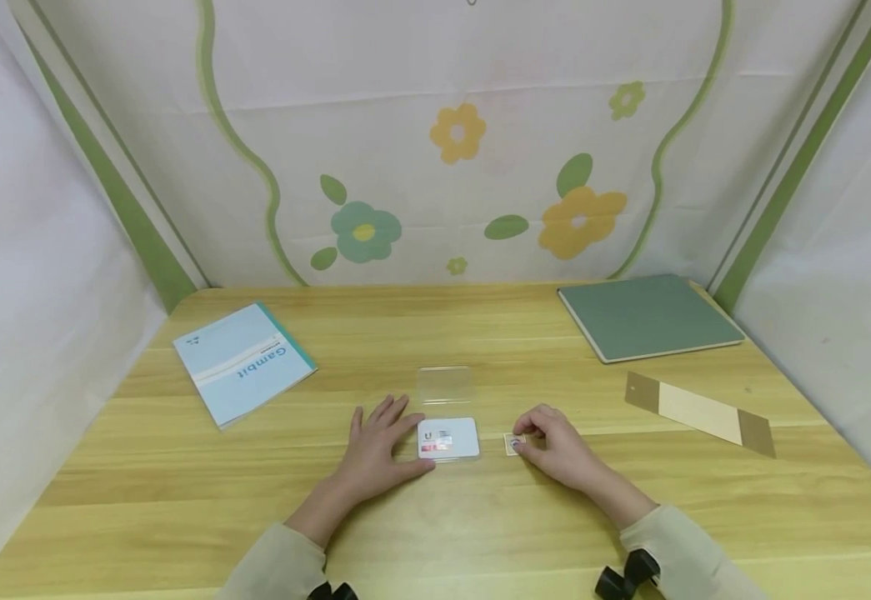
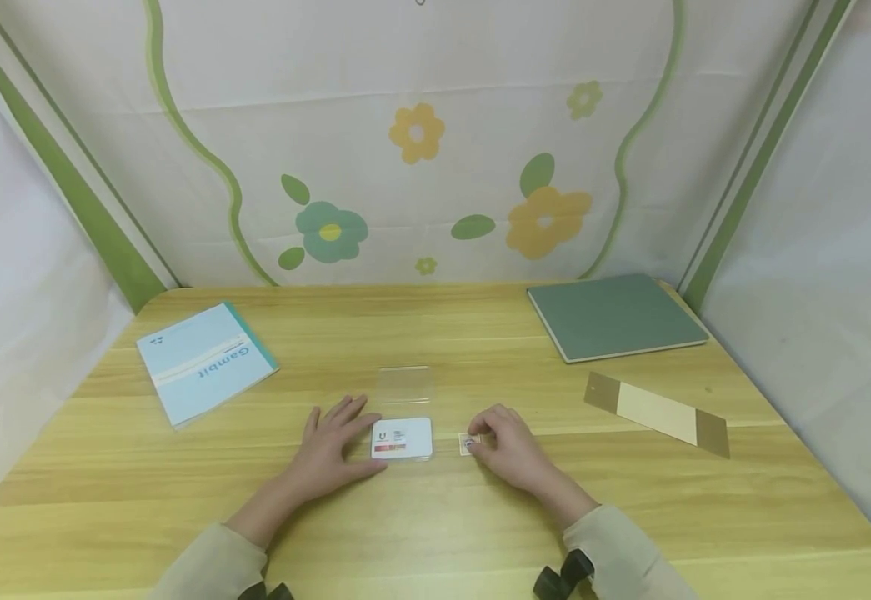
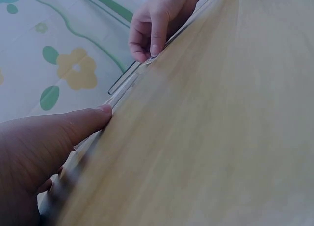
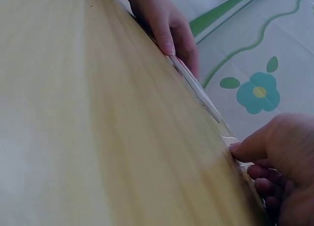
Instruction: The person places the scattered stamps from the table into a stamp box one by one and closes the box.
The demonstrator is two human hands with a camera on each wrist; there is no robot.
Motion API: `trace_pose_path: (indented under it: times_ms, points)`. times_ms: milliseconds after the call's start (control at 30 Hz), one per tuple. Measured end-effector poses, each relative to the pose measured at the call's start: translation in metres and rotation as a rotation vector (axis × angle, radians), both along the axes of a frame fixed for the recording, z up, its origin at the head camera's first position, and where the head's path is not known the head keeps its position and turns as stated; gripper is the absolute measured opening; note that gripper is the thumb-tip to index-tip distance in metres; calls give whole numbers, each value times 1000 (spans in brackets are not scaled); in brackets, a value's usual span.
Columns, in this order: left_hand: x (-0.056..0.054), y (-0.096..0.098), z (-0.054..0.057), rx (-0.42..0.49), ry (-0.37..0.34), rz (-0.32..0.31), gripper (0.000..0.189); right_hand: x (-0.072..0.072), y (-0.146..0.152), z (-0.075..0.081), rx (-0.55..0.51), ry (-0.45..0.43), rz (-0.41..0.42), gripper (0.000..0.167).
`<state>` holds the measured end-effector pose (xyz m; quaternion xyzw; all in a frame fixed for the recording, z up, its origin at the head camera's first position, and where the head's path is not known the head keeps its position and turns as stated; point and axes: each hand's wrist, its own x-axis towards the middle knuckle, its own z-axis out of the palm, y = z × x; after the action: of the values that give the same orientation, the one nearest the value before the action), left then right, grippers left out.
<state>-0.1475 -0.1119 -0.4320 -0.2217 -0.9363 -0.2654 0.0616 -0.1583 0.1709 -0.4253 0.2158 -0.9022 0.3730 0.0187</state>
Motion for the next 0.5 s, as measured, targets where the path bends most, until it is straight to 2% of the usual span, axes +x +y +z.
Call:
trace_pose_path:
  times_ms: [267,500]
  points:
    - [1,-1,1,1,3,1,63,0,-3,1,-35,3,4,18]
    - [0,0,1,8,19,-9,62,0,-3,0,-76,41,33,17]
